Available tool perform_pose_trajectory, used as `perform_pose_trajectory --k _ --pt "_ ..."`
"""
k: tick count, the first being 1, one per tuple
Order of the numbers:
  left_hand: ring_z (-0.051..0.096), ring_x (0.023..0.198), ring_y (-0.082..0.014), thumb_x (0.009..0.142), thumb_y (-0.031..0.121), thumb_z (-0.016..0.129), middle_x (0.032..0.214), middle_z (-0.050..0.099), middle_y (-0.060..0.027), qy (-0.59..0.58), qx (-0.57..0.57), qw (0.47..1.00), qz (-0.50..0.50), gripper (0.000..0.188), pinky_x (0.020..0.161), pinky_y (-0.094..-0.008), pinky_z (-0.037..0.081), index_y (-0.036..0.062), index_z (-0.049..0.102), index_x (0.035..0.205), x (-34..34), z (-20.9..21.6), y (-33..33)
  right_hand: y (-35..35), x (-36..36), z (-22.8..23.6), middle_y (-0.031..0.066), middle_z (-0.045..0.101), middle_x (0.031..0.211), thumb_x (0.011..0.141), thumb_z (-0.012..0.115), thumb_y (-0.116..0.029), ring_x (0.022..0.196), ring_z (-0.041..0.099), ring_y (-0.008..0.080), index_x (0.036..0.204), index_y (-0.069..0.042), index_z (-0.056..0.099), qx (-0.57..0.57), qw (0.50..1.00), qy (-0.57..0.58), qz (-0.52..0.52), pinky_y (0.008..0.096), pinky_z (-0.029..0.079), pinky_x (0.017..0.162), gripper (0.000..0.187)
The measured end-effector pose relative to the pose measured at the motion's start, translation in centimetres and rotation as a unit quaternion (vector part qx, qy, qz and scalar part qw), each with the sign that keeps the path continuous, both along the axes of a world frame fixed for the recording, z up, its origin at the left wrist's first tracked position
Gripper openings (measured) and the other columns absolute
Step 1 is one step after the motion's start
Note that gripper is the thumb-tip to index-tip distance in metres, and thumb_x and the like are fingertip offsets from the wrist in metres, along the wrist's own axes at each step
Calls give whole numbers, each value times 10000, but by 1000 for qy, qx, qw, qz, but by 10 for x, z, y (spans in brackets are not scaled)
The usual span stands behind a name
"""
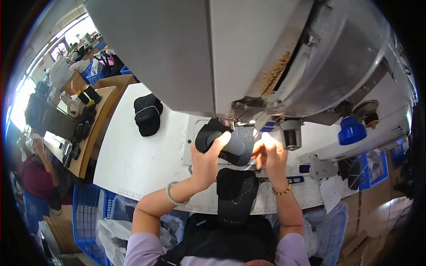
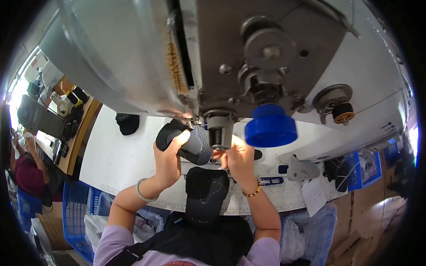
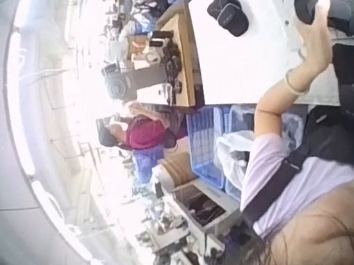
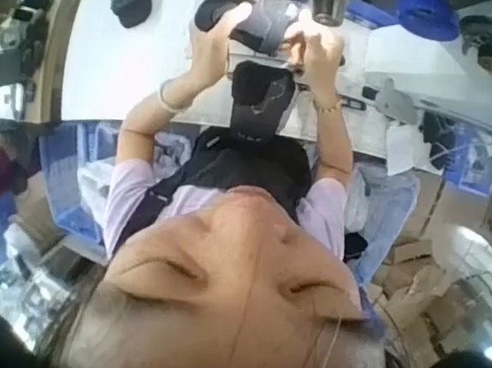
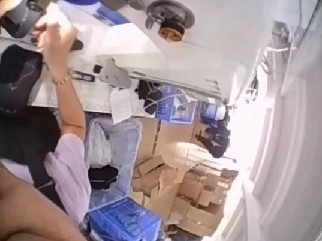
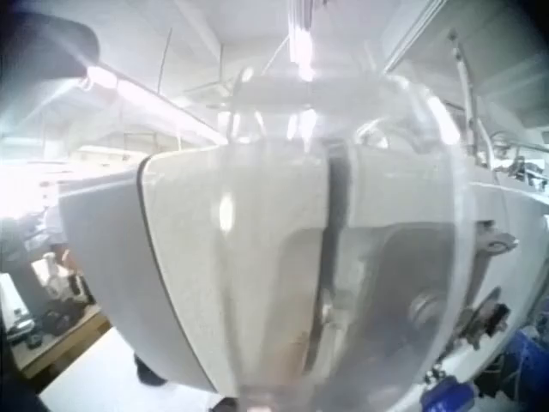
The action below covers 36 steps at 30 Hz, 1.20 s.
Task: Sewing various pieces of fabric and material to assemble shoe uppers using an industrial sewing machine.
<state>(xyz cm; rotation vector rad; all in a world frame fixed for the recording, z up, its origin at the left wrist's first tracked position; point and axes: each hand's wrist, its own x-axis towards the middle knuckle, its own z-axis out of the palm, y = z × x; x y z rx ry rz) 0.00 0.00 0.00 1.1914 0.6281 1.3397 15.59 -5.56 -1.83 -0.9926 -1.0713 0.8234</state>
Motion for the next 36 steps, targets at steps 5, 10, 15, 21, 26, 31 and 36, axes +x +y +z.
perform_pose_trajectory --k 5,10,15,21,26,31,36 --pt "509 750 -59 834 134 605 804 597 22 6 -92 991 -101 131 708 -214 409 7 620 862 2 6 6 -12 -3 20 50 556 503 905 591 -212 340 462 67 764 -1 573 -123 976 113 140 192 254 317 254" --pt "477 770 -54 847 145 592 810 563 19 48 -113 982 -143 146 692 -232 393 3 596 881 -20 5 16 -11 -14 29 7 531 494 878 618 -137 357 471 59 763 3 575 -160 977 95 106 177 386 401 186" --pt "544 931 -247 728 5 502 1018 586 -92 251 531 761 274 323 801 -352 397 46 555 1044 -54 -14 45 -12 -10 24 6 537 503 874 620 -132 366 467 48 736 4 586 -133 984 63 102 184 484 518 196" --pt "510 1161 -186 774 69 551 1203 569 -47 387 674 612 148 473 1004 -360 368 82 541 1247 -40 0 30 -12 -10 28 1 520 485 870 629 -137 379 459 36 701 12 589 -154 984 25 89 194 479 509 228" --pt "569 1040 -211 753 95 575 1086 596 -59 343 691 629 100 337 934 -361 453 37 619 1082 -27 6 34 -13 -5 22 38 567 580 866 629 -133 413 484 56 741 -13 572 -137 987 0 86 202 457 494 183" --pt "608 934 -234 704 49 590 978 611 -91 329 685 643 93 307 857 -350 512 -12 628 1002 -26 14 30 -15 4 6 77 599 991 779 665 -76 751 585 189 947 -64 572 204 858 -393 -260 306 474 610 192" --pt "624 906 -221 698 33 603 957 622 -99 311 698 631 133 271 843 -322 523 -31 638 959 -22 12 25 -5 22 21 14 617 1051 691 662 -1 867 583 255 956 -71 622 286 768 -562 -107 343 491 751 277"
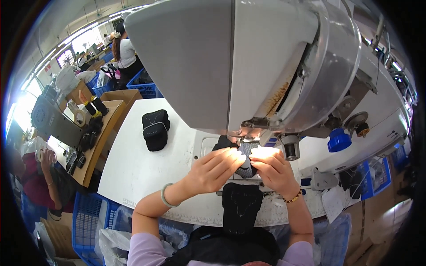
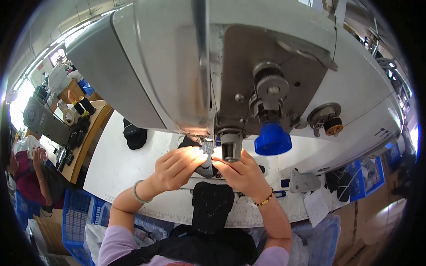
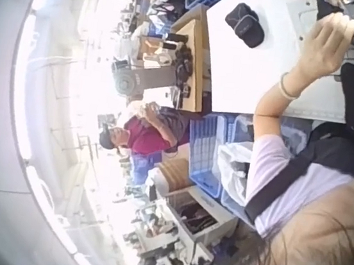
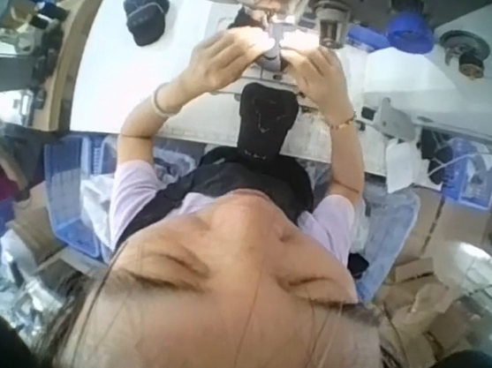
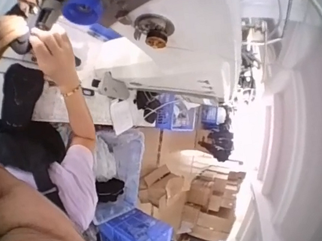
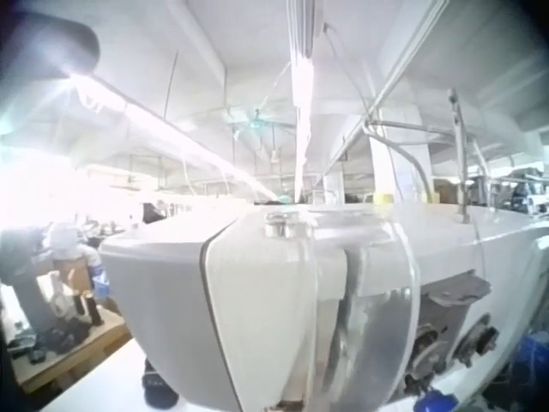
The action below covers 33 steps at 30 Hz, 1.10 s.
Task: Sewing various pieces of fabric and material to assemble shoe uppers using an industrial sewing machine.
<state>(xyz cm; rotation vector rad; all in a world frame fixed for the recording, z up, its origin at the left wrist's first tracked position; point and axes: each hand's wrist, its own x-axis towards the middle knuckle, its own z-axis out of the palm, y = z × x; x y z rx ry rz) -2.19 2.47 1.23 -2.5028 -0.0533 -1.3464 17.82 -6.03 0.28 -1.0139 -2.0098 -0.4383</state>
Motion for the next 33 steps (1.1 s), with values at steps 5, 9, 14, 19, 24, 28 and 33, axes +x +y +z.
perform_pose_trajectory --k 5,9,14,19,24,28,33 --pt "626 906 -218 693 31 606 959 622 -100 19 7 1000 3 274 848 -322 527 -43 638 954 1 -2 -1 1 6 -8 31 640 1052 665 667 12 920 598 261 938 -93 663 -29 999 32 28 364 504 765 292" --pt "624 893 -228 673 21 606 929 615 -97 7 4 1000 13 285 838 -324 534 -39 644 949 3 0 1 5 8 -10 38 650 1030 668 680 7 915 601 251 970 -109 677 -30 998 39 24 348 499 741 323" --pt "617 912 -241 672 32 607 935 605 -94 0 -15 1000 -5 301 803 -331 544 -37 637 963 7 -5 10 10 6 -8 43 660 1000 706 692 -5 883 606 235 979 -113 682 -17 998 60 14 334 485 703 294" --pt "618 962 -266 677 11 582 963 606 -106 10 -61 997 -39 335 808 -340 538 -39 614 1006 2 -7 20 8 0 -6 43 660 998 712 692 -2 866 605 235 970 -114 678 -16 998 60 -4 334 486 712 282" --pt "613 998 -283 656 -18 585 975 609 -109 25 -97 992 -75 372 823 -345 531 -25 605 1027 0 -8 27 4 -8 -2 46 659 971 720 675 -7 844 611 239 981 -107 659 -5 999 39 -28 332 493 717 281" --pt "618 978 -278 646 -61 596 997 623 -99 2 -144 985 -97 376 807 -341 533 0 621 1016 0 -9 34 4 -21 0 35 650 958 716 663 0 844 612 218 972 -111 667 4 997 50 -55 312 499 713 279" --pt "641 897 -256 667 -88 614 998 647 -100 -65 -218 967 -111 300 730 -311 543 19 645 945 5 -19 39 6 -30 -4 15 583 989 713 661 4 841 611 189 971 -91 676 37 994 16 -102 315 511 705 275"
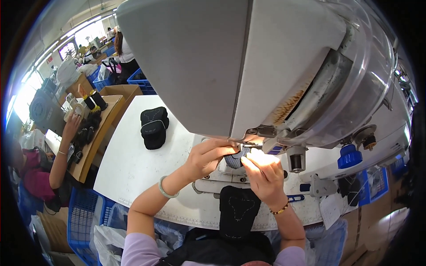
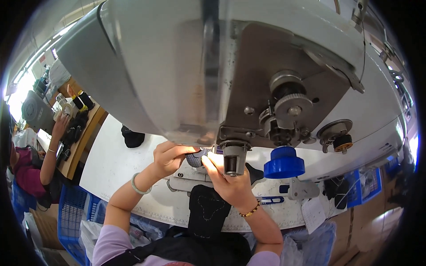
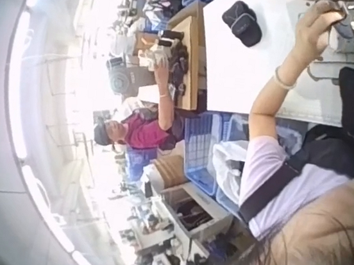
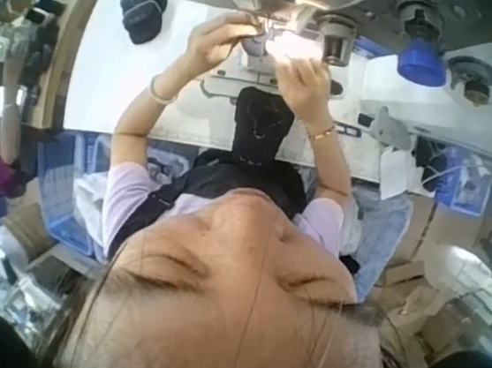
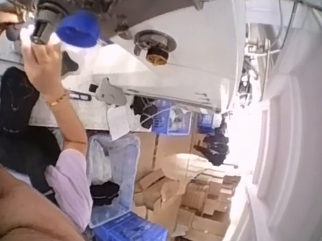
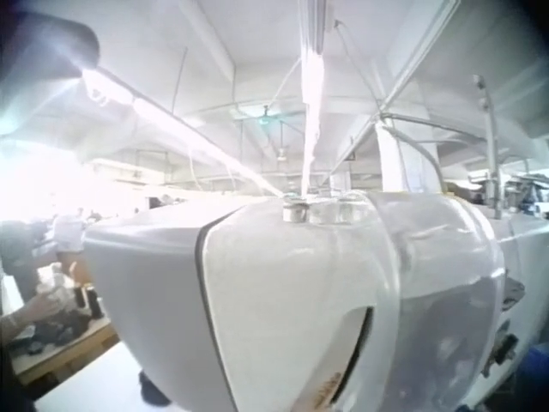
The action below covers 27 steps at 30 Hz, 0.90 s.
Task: Sewing various pieces of fabric and material to assemble shoe uppers using an industrial sewing machine.
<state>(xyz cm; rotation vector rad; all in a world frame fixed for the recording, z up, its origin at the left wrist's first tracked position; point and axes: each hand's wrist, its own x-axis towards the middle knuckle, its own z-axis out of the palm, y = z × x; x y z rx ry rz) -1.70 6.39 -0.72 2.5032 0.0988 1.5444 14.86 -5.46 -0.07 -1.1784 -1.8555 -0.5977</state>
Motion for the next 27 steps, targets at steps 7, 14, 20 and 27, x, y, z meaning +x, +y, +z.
perform_pose_trajectory --k 7,14,20,27 --pt "648 837 -243 668 -106 634 952 665 -100 -14 -113 994 8 242 683 -292 538 13 664 877 4 -3 -1 1 -3 -4 12 596 996 722 673 1 837 617 182 992 -83 676 11 1000 16 -20 298 510 698 282" --pt "646 802 -215 645 -84 660 927 672 -84 -33 -18 999 13 262 657 -288 528 34 683 877 1 -2 6 2 3 -9 18 632 999 759 712 -123 854 595 175 1068 -113 659 -11 999 27 -31 316 421 774 314" --pt "640 827 -217 639 24 678 919 672 -64 15 5 1000 8 251 685 -304 524 60 691 887 -4 5 10 2 6 -8 16 631 1009 755 715 -116 858 594 181 1087 -124 649 -11 999 25 -28 321 422 771 339" --pt "638 837 -218 668 98 678 937 667 -59 38 -10 999 -10 221 711 -308 527 63 691 886 -10 9 11 0 -4 -7 20 578 1027 719 738 -76 936 556 205 1035 -111 662 8 1000 -13 -16 337 412 807 327"
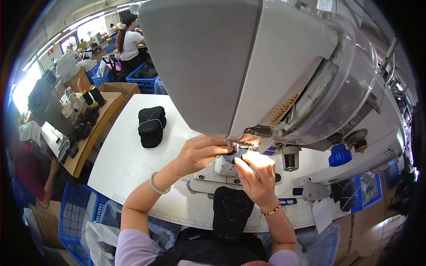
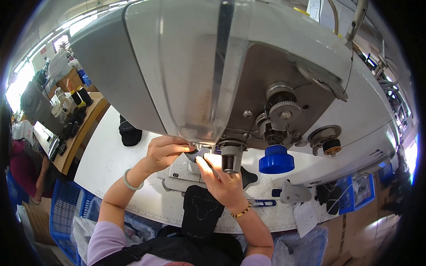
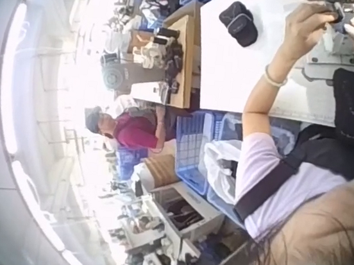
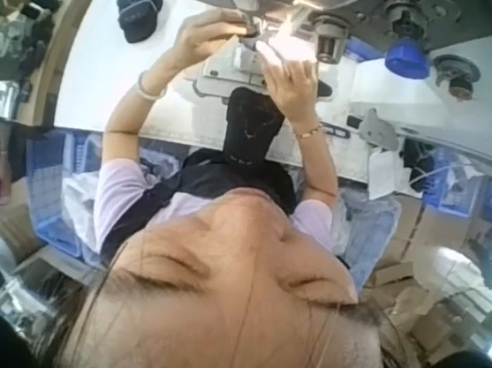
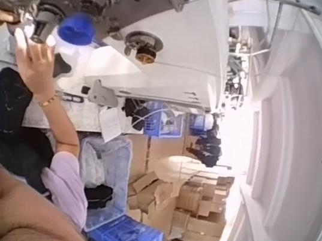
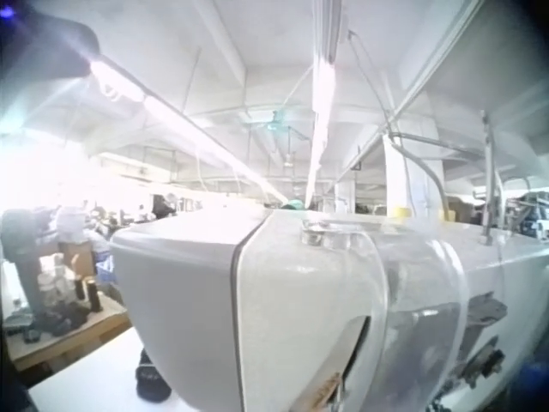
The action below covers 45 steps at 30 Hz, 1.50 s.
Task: Sewing various pieces of fabric and material to assemble shoe uppers using an industrial sewing machine.
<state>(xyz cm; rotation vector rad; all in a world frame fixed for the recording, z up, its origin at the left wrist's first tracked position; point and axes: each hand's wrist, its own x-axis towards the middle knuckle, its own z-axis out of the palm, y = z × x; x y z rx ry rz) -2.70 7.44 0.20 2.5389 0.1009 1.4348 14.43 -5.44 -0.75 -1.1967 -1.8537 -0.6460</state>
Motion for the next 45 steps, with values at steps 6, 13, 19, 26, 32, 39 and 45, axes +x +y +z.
perform_pose_trajectory --k 6,13,19,26,32,39,45 --pt "643 855 -225 685 37 652 945 661 -63 34 58 997 35 231 723 -308 529 57 662 915 0 13 -14 -1 -2 -2 15 578 1011 711 741 -75 928 553 198 1009 -107 665 6 1000 -4 -14 340 401 827 309" --pt "638 794 -222 652 -62 603 872 627 -58 58 56 991 103 274 686 -312 525 36 619 908 2 14 -31 2 3 -5 -38 572 1042 738 722 -124 950 557 139 1032 -149 656 29 999 -1 -33 348 403 805 302" --pt "638 792 -253 609 -65 612 858 620 -92 61 63 988 129 294 669 -321 529 -6 618 898 5 19 -41 1 4 3 1 610 1012 729 723 -82 892 555 180 980 -101 664 21 999 15 -19 329 379 805 258" --pt "581 816 -210 650 30 580 830 506 -92 150 144 944 255 247 697 -283 497 -34 556 888 11 24 -67 1 4 1 16 627 1032 751 707 -86 847 545 168 986 -88 663 11 999 36 -36 319 378 790 240" --pt "573 840 -247 658 24 598 894 535 -104 148 142 946 250 309 733 -314 492 -29 565 960 13 19 -72 2 5 -3 38 637 937 783 691 -139 926 561 241 941 -131 693 -31 994 89 -53 389 394 856 158" --pt "577 1007 -272 652 -3 683 1096 609 -101 76 6 997 -30 504 841 -358 489 74 591 1142 -10 1 -1 7 5 -5 54 644 933 780 697 -152 913 573 267 904 -116 679 -15 995 94 -41 415 410 874 131" --pt "567 1095 -339 665 80 605 1111 594 -144 106 106 988 -47 486 867 -401 507 -38 563 1135 -12 13 -12 4 9 -18 46 599 1037 714 710 -30 928 559 221 1007 -89 594 88 996 23 14 339 456 782 320"
